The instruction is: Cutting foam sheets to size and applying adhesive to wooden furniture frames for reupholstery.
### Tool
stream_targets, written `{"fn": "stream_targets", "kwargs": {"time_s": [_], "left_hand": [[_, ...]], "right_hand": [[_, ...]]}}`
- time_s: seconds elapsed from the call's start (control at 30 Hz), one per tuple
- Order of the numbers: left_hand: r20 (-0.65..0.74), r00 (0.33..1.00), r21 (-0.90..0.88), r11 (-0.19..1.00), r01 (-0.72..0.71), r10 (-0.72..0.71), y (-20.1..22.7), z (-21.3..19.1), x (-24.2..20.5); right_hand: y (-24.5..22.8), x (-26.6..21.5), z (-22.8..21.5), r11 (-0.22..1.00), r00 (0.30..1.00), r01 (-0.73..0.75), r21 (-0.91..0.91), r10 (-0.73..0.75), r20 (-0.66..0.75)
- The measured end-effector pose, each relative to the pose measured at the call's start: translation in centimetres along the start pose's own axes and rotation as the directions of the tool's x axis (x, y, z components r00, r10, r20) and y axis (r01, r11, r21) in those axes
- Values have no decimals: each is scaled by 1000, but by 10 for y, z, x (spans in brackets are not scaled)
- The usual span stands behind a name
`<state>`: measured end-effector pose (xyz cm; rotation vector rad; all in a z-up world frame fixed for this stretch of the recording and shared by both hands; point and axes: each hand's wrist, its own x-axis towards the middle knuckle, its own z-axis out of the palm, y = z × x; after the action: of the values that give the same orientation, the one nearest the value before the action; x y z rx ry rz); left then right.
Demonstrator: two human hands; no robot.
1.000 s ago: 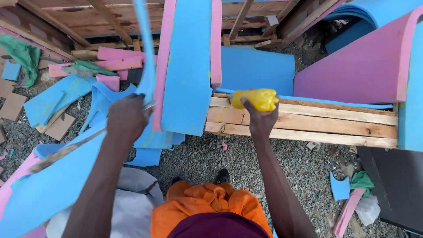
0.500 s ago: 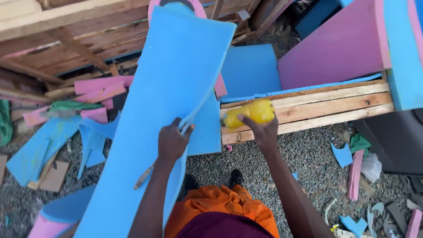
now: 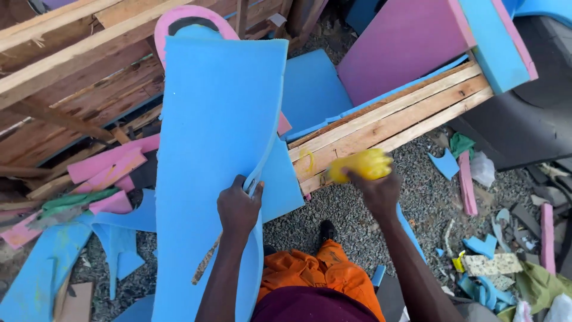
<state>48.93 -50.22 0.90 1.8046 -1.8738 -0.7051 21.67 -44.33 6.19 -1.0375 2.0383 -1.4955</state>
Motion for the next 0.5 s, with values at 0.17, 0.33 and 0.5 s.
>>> {"fn": "stream_targets", "kwargs": {"time_s": [0.17, 0.33, 0.5], "left_hand": [[3, 1000, 23, 1000, -18, 18, 1, -1, 1], [-3, 1000, 110, 994, -1, 1, -5, 5, 2], [-14, 1000, 118, 993, -1, 3, -4, 4, 0]], "right_hand": [[19, -31, 0, 999, 993, 25, 41, -20, -116], [45, -16, 14, 977, 965, 212, 24, -205, -160], [73, 104, -12, 936, 849, 335, 103, -253, -464]]}}
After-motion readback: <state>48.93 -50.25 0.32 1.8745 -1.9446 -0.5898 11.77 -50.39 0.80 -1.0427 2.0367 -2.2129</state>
